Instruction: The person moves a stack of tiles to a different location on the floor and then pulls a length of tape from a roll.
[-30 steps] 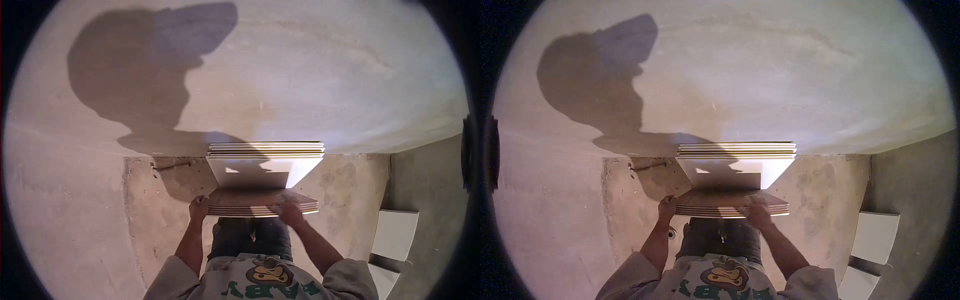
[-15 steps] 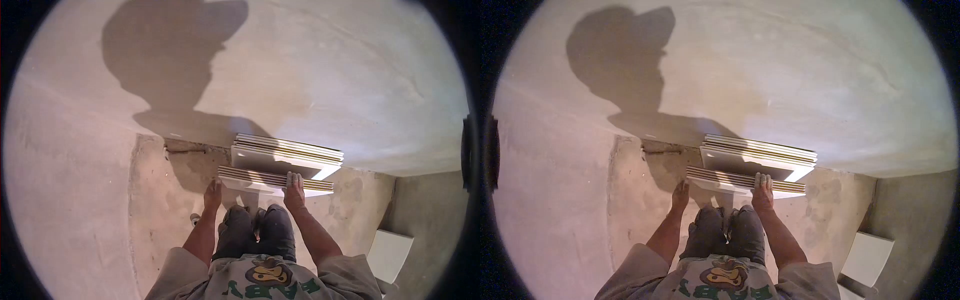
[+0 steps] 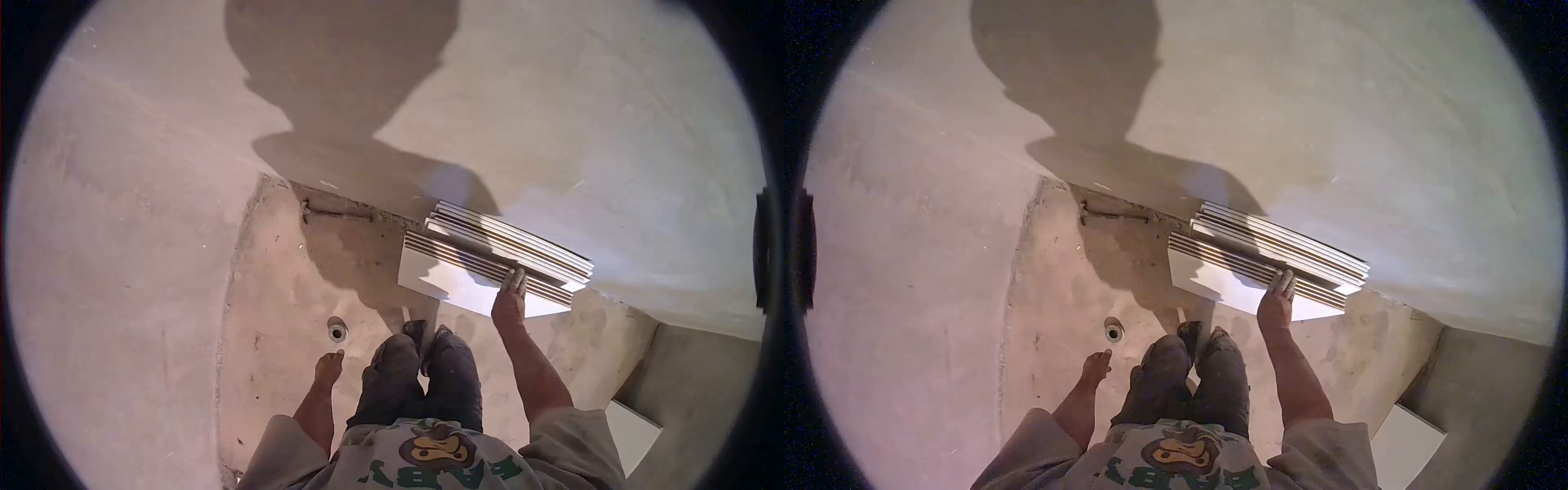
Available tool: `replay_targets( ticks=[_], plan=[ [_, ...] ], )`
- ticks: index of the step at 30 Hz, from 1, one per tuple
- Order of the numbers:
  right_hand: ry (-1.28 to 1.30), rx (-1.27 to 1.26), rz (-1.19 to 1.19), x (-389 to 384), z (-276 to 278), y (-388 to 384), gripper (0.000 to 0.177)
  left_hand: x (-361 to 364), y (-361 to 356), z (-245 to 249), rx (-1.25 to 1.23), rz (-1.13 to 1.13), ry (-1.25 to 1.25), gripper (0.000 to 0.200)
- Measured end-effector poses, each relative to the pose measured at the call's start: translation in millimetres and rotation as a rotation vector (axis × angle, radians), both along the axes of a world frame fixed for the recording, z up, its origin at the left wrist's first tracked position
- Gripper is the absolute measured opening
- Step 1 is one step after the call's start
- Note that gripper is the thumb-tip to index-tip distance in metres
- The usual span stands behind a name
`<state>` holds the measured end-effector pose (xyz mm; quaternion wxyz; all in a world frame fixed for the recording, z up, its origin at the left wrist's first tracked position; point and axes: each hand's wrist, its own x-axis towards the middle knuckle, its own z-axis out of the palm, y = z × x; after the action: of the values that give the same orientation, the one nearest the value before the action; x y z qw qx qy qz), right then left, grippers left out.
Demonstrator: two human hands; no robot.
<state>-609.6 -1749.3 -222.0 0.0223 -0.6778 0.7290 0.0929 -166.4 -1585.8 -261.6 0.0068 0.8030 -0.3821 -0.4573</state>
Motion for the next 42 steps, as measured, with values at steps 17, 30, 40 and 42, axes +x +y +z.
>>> replay_targets(
  ticks=[17,30,40,42],
  plan=[
    [-0.458,0.763,0.104,48.4,112.6,86.9,0.050,-31.2,31.7,98.1,-0.063,0.586,0.230,0.052],
    [-0.189,0.689,0.609,-63.9,123.2,-36.4,0.040,-209.9,266.3,75.4,-0.296,1.271,0.380,0.044],
    [-0.012,0.706,0.767,-77.7,81.0,-52.7,0.037,-389.3,297.9,182.3,0.067,1.619,0.349,0.040],
    [0.001,0.644,1.172,-47.3,54.1,-43.2,0.034,-392.5,304.1,181.1,-0.029,1.691,0.366,0.042]
  ],
)
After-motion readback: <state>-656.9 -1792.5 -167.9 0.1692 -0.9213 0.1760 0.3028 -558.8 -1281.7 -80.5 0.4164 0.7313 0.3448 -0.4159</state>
